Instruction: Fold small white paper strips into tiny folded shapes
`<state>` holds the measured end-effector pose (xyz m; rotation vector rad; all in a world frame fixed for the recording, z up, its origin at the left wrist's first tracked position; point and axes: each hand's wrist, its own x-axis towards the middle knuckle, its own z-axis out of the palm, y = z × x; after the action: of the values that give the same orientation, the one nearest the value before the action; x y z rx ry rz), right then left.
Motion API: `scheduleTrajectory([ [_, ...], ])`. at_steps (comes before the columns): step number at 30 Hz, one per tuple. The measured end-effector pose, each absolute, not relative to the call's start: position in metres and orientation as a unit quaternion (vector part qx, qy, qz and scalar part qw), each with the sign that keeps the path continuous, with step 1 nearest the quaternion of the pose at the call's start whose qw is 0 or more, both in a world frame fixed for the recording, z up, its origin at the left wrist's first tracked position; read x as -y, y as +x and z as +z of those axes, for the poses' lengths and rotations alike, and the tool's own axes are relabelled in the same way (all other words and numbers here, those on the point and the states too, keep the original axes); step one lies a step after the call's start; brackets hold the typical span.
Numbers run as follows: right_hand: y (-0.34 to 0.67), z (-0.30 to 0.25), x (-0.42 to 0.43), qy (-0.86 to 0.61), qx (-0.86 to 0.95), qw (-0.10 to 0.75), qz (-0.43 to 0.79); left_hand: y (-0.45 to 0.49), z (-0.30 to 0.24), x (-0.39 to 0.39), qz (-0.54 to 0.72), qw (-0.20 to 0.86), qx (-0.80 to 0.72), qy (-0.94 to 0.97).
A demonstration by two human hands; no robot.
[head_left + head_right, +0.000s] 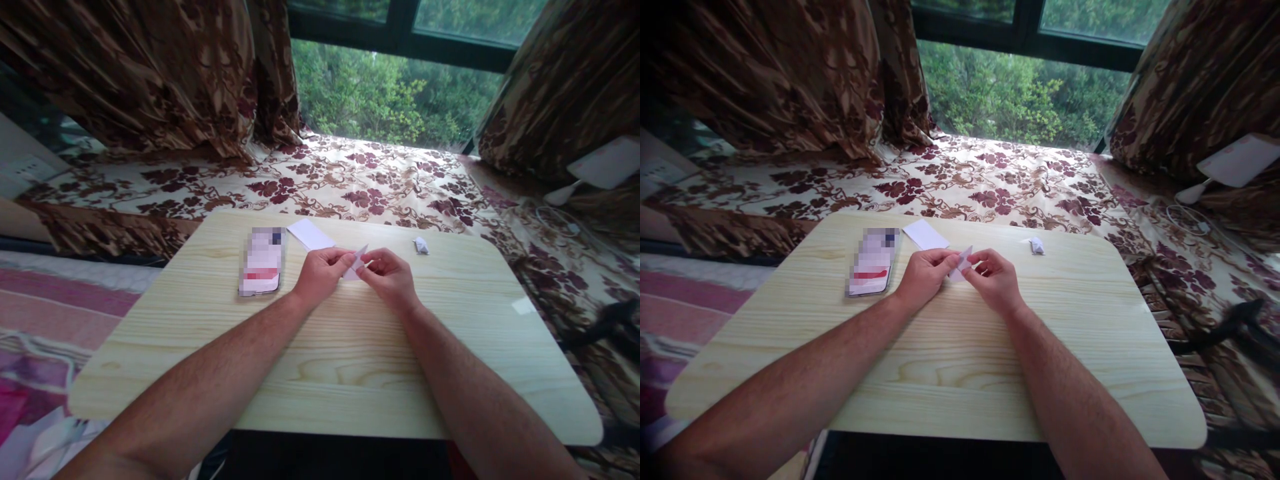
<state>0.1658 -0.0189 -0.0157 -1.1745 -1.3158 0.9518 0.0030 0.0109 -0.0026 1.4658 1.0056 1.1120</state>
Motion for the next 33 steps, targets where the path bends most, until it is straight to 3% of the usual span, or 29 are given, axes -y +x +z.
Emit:
scheduleTrajectory([
  [6, 0.166, -0.017, 0.018, -0.512, 0.562, 0.536, 0.367, 0.004, -0.004, -0.008, 0.451, 0.575, -0.347, 0.588],
  [33, 0.169, -0.018, 0.013, -0.513, 0.528, 0.591, 0.331, 0.007, -0.017, -0.014, 0.468, 0.524, -0.389, 0.596],
])
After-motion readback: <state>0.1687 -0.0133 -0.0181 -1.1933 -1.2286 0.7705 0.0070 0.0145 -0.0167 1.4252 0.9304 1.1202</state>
